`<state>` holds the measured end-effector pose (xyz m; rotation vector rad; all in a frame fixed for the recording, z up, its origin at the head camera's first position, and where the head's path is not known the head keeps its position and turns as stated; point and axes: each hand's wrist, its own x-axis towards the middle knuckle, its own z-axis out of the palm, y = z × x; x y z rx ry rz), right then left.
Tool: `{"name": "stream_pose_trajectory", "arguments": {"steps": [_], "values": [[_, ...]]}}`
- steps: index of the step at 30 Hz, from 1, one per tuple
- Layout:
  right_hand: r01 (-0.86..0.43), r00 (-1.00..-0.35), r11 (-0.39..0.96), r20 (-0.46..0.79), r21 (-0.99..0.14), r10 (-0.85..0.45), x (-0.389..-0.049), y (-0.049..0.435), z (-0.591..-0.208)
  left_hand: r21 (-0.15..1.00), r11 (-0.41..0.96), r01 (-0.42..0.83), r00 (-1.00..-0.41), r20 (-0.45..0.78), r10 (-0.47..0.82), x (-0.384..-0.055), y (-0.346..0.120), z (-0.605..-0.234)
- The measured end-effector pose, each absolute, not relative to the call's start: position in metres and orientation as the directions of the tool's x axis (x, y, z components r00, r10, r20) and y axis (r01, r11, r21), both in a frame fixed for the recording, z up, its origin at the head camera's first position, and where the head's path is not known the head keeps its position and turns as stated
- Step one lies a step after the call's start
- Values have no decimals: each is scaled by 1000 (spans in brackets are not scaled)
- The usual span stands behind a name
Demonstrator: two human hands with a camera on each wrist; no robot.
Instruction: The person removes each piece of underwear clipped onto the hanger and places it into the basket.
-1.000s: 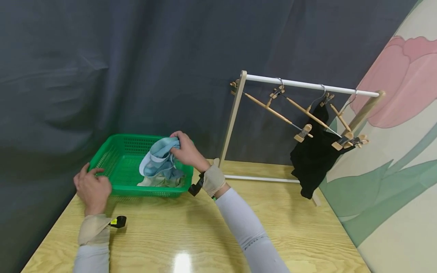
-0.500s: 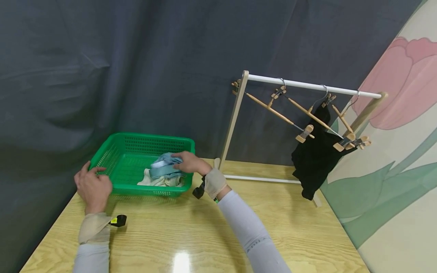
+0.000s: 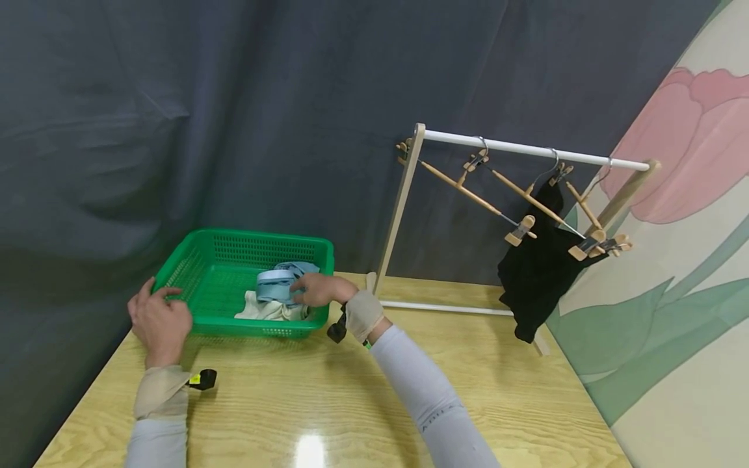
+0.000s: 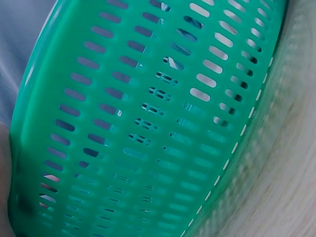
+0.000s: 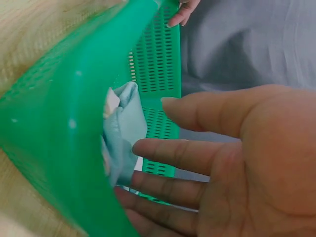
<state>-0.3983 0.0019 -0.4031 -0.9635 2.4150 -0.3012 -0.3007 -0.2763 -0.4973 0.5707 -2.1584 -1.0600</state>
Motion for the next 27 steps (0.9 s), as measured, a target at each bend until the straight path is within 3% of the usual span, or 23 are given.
{"name": "stream_pose_trajectory", "arguments": {"steps": [5,10,16,23,27], "values": [[-577,-616,698,-335,-424,-713,-390,12,-404,812,575,-100,-696,356,-623,-300,-275,-499],[-599,-654,640,-167,-480,-738,-379,30,-405,812,576,-91,-689,366,-626,-301,-276,-499],[-617,-725,648,4,-447,-688,-357,57,-418,814,577,-71,-679,384,-625,-305,-277,-496],[-567,-790,666,91,-485,-606,-328,100,-442,811,580,-78,-719,357,-596,-302,-282,-494],[-515,-830,691,94,-508,-550,-319,134,-454,765,643,-37,-731,418,-539,-302,-281,-492]]}}
